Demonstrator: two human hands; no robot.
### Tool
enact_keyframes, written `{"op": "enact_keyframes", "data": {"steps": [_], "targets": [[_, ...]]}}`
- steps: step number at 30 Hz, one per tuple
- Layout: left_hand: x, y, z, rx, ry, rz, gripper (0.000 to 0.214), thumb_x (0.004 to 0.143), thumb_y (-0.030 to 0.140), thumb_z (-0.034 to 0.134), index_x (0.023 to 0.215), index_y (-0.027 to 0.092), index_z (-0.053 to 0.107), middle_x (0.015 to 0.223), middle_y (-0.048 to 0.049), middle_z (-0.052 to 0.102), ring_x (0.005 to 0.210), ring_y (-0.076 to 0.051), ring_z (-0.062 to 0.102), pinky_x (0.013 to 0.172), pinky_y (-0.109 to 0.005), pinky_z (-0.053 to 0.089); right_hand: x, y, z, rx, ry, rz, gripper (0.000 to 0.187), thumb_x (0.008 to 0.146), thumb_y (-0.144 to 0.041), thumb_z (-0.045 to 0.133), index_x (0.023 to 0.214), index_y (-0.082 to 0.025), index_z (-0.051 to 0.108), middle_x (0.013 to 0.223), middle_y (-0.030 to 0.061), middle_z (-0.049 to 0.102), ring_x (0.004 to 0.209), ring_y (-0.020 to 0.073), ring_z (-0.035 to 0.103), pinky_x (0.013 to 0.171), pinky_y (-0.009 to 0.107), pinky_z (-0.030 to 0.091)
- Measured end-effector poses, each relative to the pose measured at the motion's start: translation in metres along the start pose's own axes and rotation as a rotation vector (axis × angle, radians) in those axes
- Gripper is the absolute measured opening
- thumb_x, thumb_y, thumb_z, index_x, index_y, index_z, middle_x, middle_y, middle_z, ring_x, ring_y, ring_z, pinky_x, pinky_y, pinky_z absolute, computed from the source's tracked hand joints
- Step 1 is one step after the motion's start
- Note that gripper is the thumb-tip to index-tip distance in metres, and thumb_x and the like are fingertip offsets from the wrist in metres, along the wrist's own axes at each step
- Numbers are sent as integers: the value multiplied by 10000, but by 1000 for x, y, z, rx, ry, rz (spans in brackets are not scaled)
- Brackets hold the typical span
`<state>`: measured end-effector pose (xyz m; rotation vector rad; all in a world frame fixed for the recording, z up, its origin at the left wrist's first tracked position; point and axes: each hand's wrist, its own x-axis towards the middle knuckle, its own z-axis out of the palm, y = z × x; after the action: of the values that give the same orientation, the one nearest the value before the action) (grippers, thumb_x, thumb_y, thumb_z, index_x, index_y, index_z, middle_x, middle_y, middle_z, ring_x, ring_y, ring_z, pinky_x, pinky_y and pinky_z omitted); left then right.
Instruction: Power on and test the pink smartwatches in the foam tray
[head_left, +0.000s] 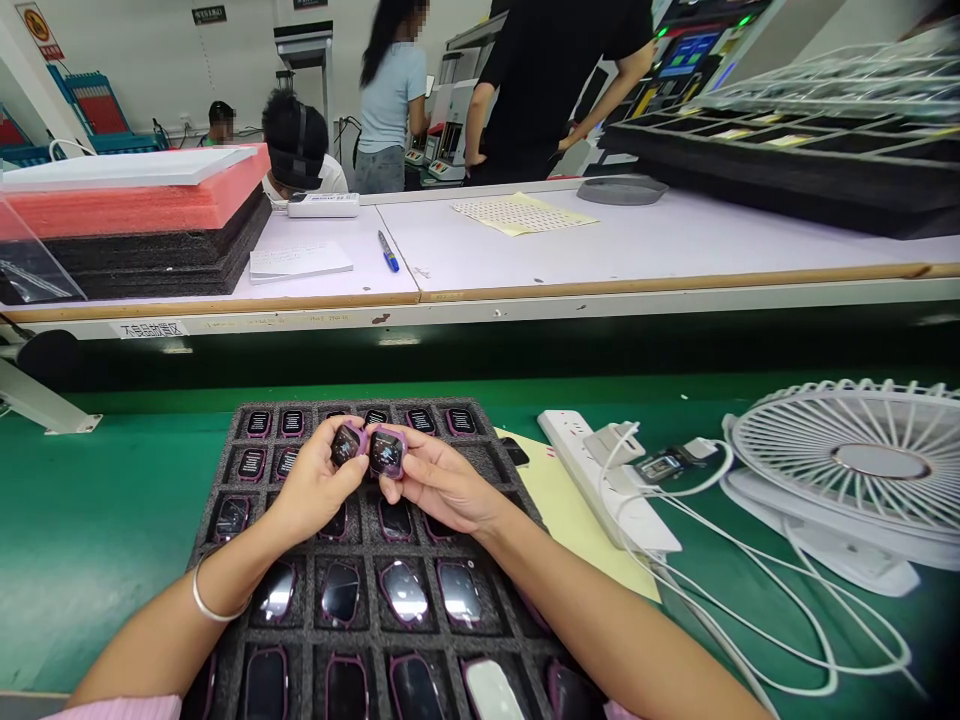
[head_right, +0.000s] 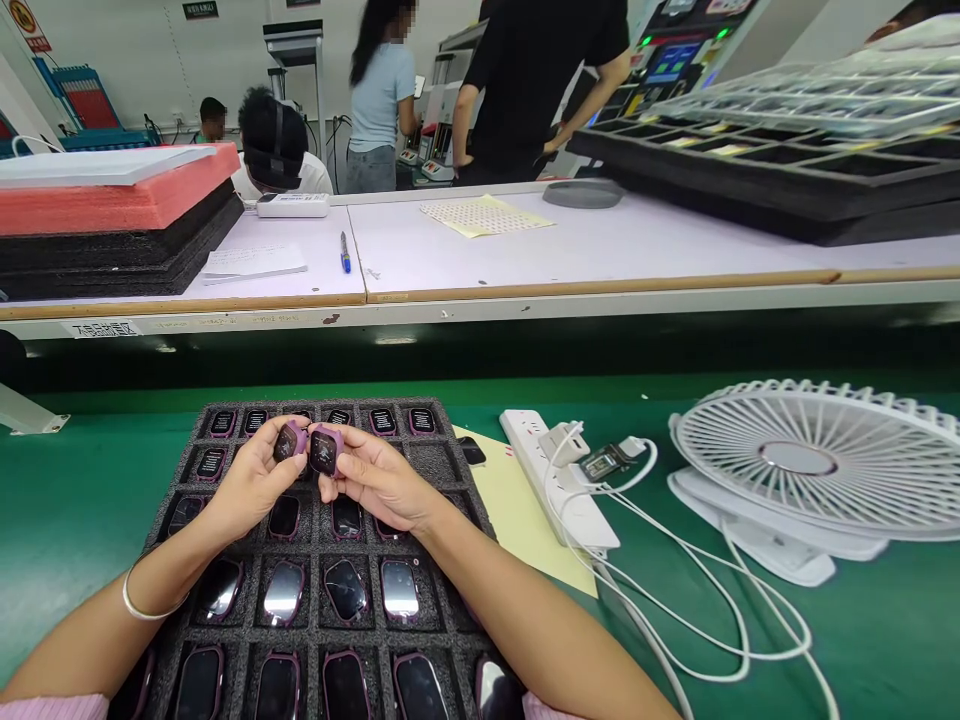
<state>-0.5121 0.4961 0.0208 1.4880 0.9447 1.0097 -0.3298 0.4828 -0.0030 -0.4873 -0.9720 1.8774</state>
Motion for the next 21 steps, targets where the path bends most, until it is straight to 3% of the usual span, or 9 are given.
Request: {"op": "enact_keyframes", "data": {"steps": [14, 16, 18, 21], "targets": [[-1, 2, 1, 31, 4, 10, 374, 760, 271, 635, 1114, 184, 552, 1114, -75, 629, 1083, -213, 573, 976, -348, 438, -1, 1, 0, 4, -19, -5, 486, 801, -377, 827, 1215, -219, 627, 912, 21, 628, 692, 140, 603, 702, 300, 484], [0, 2, 0, 5, 1, -23, 355, 761, 284, 645, 1090, 179, 566, 1084, -73, 636, 1025, -205, 586, 909, -329, 464, -1, 1, 1, 4, -12, -5, 478, 791, -367, 835, 1201, -220, 638, 918, 21, 633, 694, 143, 602, 707, 306, 487], [1, 1, 0, -58, 18, -109, 388, 759, 319, 669, 1103, 174, 565, 1041, -66, 637, 857, -165, 595, 740, -279, 482, 1, 1, 1, 9, 23, -6, 478, 790, -357, 832, 1207, -216, 644, 942, 29, 643, 705, 147, 605, 721, 313, 488], [4, 0, 0, -177, 73, -251, 551, 734, 374, 721, 1199, 160, 517, 987, -46, 626, 592, -76, 497, 538, -224, 405, 5, 1, -2, 44, 120, -1, 486, 811, -359, 800, 1241, -210, 628, 982, 51, 663, 762, 168, 633, 741, 317, 487]]}}
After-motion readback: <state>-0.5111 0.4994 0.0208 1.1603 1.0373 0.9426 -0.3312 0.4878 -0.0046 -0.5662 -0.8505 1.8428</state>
